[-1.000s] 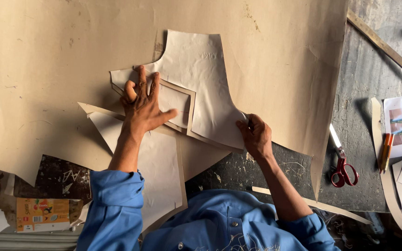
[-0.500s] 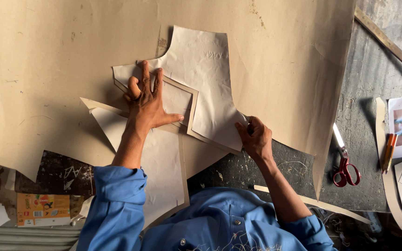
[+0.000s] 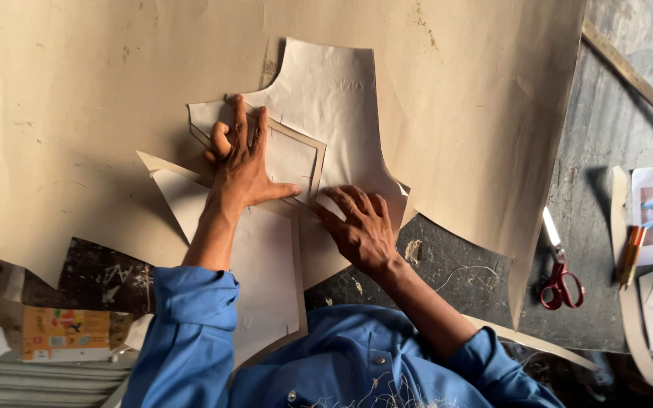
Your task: The person aligns paper templates on a large sheet, traces outlines with a pencil, and cuts along the lines using scissors. They repeat this process for multiple pattern pieces, handling each piece individually.
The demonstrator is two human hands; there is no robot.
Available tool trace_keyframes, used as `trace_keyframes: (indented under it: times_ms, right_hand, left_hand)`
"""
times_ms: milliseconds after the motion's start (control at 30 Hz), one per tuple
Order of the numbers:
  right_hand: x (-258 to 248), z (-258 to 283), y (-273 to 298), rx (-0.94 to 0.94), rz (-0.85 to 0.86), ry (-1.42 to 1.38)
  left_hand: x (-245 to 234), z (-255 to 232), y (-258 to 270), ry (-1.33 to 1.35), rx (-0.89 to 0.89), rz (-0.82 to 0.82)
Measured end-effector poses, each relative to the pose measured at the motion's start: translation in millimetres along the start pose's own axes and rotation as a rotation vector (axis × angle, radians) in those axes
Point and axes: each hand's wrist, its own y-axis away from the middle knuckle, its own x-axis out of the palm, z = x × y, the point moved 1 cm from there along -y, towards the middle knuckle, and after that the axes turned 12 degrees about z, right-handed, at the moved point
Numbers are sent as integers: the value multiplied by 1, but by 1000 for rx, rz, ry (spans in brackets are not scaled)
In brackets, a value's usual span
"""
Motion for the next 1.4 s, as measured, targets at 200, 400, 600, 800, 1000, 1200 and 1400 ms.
trace_keyframes:
  times_ms: [200,400,600,800,1000,1200,1400]
  right_hand:
    - [7,-15,-1,28,7,-141]
    - [6,-20,4,86,33,-98]
    - [12,-37,6,170,-10,-147]
    - [16,-72,1,227,-77,-61]
    - [-4,-108,10,228,-84,-167]
    - [-5,-110,11,271,-128,-292]
    - [15,-129,12,269,-188,-457]
  left_hand:
    - [3,2,-4,61,32,-53]
    - [-11,-1,4,232,-155,-18]
    - [-28,24,-8,0,-363,-200]
    - [-50,34,-10,103,-482,-51]
    - [-69,50,-24,87,-470,0]
    - [-113,55,-6,388,196,219]
    - [-121,20,-10,865,255,184]
